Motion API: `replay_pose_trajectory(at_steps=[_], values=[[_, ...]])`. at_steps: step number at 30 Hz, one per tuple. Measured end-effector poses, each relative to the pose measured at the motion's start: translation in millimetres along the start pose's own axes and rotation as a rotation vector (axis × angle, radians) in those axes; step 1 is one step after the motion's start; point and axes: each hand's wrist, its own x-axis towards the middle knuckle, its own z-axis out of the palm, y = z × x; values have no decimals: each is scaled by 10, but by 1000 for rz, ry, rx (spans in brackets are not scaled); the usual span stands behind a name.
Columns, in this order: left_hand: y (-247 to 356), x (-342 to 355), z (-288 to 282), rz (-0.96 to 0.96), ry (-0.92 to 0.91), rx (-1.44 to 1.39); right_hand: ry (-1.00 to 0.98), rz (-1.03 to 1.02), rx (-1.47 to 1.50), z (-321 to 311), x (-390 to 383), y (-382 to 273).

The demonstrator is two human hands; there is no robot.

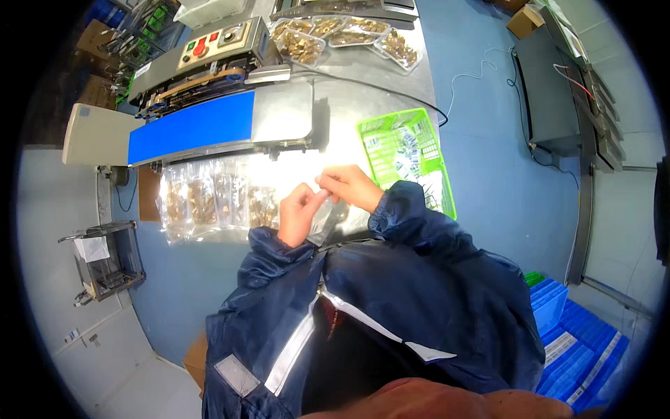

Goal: The person repeatedly picks small items from a green basket, places them into clear plastic bags, and sets the filled bags on a table. The person then walks to a shelf and retrieves a plastic bag.

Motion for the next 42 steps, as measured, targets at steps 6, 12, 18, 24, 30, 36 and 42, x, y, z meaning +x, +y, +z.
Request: replay_pose_trajectory(at_steps=[6, 12, 18, 24, 30, 36, 42], values=[[22, -100, 44, -115, 274, -120, 275, -412, -16, -60, 11, -54], [139, -182, -77, -500, 438, -461, -261, -587, -10, -305, 438, -93], [-249, -706, -520, -161, 767, 243, 327, -113, 5, -1542, 2680, 439], [-289, -542, -448, -212, 743, 213, 650, -28, -210, -2169, 4641, 1810], [-38, -644, -346, -243, 864, 222, 615, -174, -361, -1603, 4315, 1110], [-179, -585, -332, -168, 694, 390, 582, -211, -7, -1867, 2886, 250], [-416, -528, -331, -39, 598, 433, 52, 21, 564, -1689, 532, -259]])
